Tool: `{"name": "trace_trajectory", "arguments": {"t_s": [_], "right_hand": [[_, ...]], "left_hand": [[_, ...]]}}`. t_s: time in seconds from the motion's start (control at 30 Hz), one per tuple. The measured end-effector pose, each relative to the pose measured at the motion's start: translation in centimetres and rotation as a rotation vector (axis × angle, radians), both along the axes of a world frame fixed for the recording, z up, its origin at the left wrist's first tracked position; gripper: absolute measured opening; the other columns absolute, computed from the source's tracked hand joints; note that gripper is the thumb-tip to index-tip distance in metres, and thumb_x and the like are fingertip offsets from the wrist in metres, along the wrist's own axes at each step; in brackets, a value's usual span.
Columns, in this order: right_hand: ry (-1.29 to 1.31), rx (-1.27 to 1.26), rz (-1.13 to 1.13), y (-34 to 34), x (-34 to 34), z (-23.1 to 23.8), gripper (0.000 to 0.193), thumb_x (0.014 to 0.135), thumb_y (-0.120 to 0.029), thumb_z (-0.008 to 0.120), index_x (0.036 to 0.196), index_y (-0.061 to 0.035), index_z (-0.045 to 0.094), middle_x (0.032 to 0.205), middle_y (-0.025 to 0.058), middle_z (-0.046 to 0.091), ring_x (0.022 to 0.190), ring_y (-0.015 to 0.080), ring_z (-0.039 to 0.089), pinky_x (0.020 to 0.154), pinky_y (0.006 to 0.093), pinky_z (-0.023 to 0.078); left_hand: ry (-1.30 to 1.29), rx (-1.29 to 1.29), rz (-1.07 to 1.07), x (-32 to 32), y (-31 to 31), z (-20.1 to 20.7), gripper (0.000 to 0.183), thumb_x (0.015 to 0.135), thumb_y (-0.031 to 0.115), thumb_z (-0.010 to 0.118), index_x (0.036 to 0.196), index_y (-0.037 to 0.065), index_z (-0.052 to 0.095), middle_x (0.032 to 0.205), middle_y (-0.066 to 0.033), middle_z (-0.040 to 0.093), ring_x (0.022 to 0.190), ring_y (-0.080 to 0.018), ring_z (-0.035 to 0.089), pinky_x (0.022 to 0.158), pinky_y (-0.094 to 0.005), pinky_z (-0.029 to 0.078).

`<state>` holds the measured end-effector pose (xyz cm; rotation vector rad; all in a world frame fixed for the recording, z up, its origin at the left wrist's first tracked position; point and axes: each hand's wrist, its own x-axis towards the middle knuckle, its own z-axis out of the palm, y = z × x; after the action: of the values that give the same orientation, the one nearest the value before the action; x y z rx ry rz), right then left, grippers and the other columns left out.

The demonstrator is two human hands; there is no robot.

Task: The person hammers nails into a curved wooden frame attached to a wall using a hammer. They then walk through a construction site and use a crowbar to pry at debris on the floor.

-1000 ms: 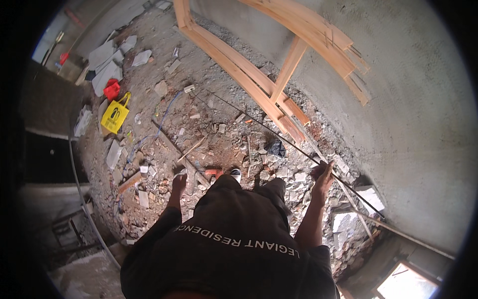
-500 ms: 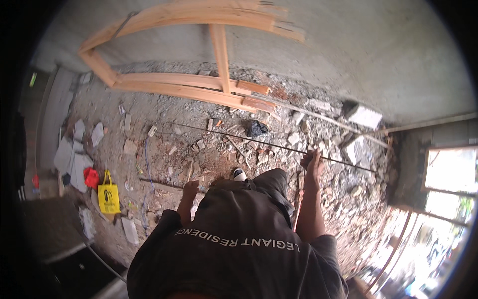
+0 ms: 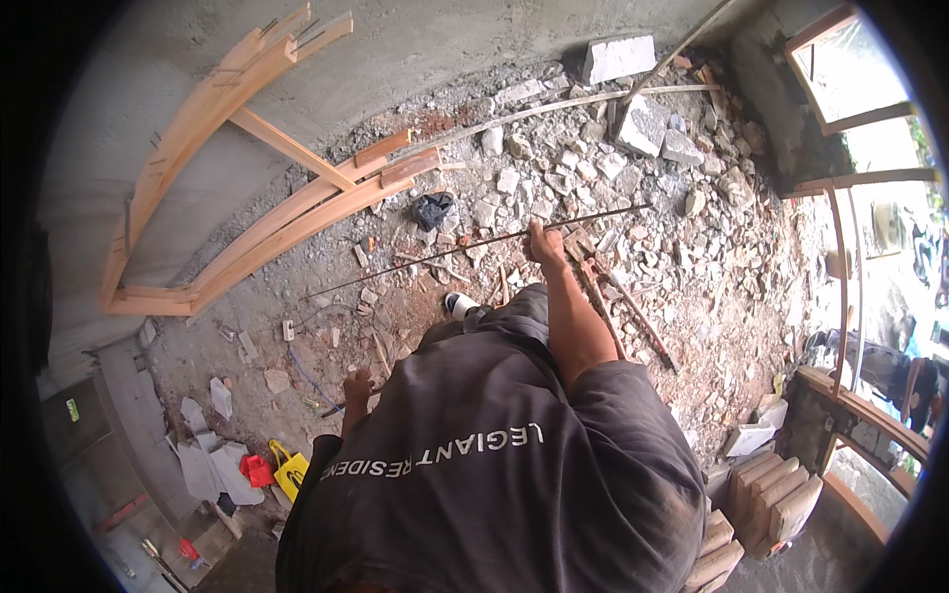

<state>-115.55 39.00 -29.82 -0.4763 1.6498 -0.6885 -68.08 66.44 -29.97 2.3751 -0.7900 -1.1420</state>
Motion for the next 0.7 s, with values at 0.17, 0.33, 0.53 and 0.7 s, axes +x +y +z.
{"name": "trace_trajectory", "arguments": {"t_s": [0.17, 0.33, 0.53, 0.7], "right_hand": [[0.088, -0.026, 0.245, -1.2, -2.7, -0.6, 0.046, 0.088, -0.042, 0.049, 0.097, 0.0020, 0.059, 0.084, 0.0137, 0.064, 0.068, 0.0220, 0.063, 0.057, 0.0321, 0.051], [0.572, -0.219, 0.620, 1.6, -6.8, 1.6, 0.047, 0.084, -0.045, 0.050, 0.091, 0.0007, 0.062, 0.080, 0.0177, 0.063, 0.078, 0.0276, 0.063, 0.074, 0.0395, 0.047], [0.592, -0.079, 0.589, 10.8, -16.1, -3.8, 0.046, 0.084, -0.046, 0.047, 0.091, -0.0029, 0.063, 0.076, 0.0142, 0.064, 0.075, 0.0281, 0.063, 0.072, 0.0390, 0.048], [0.604, 0.060, 0.482, 18.4, -23.9, -8.0, 0.048, 0.085, -0.043, 0.048, 0.088, 0.0025, 0.062, 0.068, 0.0133, 0.063, 0.055, 0.0191, 0.062, 0.052, 0.0340, 0.050]], "left_hand": [[0.043, -0.153, 0.039, -5.4, -3.2, 3.2, 0.033, 0.085, 0.031, 0.052, 0.081, -0.002, 0.059, 0.070, -0.0118, 0.060, 0.056, -0.0151, 0.055, 0.052, -0.0314, 0.044], [-0.064, -0.039, -0.123, -12.9, -2.1, 4.1, 0.037, 0.083, 0.034, 0.054, 0.082, -0.002, 0.061, 0.066, -0.0114, 0.060, 0.060, -0.0180, 0.059, 0.055, -0.0328, 0.045], [-0.125, 0.061, -0.303, -12.6, 3.7, -3.9, 0.043, 0.081, 0.038, 0.054, 0.076, -0.005, 0.059, 0.069, -0.0214, 0.059, 0.067, -0.0269, 0.060, 0.061, -0.0399, 0.044], [-0.121, 0.095, -0.339, -17.1, -0.7, 0.6, 0.040, 0.081, 0.035, 0.053, 0.080, -0.005, 0.059, 0.073, -0.0231, 0.060, 0.070, -0.0291, 0.060, 0.065, -0.0415, 0.044]]}}
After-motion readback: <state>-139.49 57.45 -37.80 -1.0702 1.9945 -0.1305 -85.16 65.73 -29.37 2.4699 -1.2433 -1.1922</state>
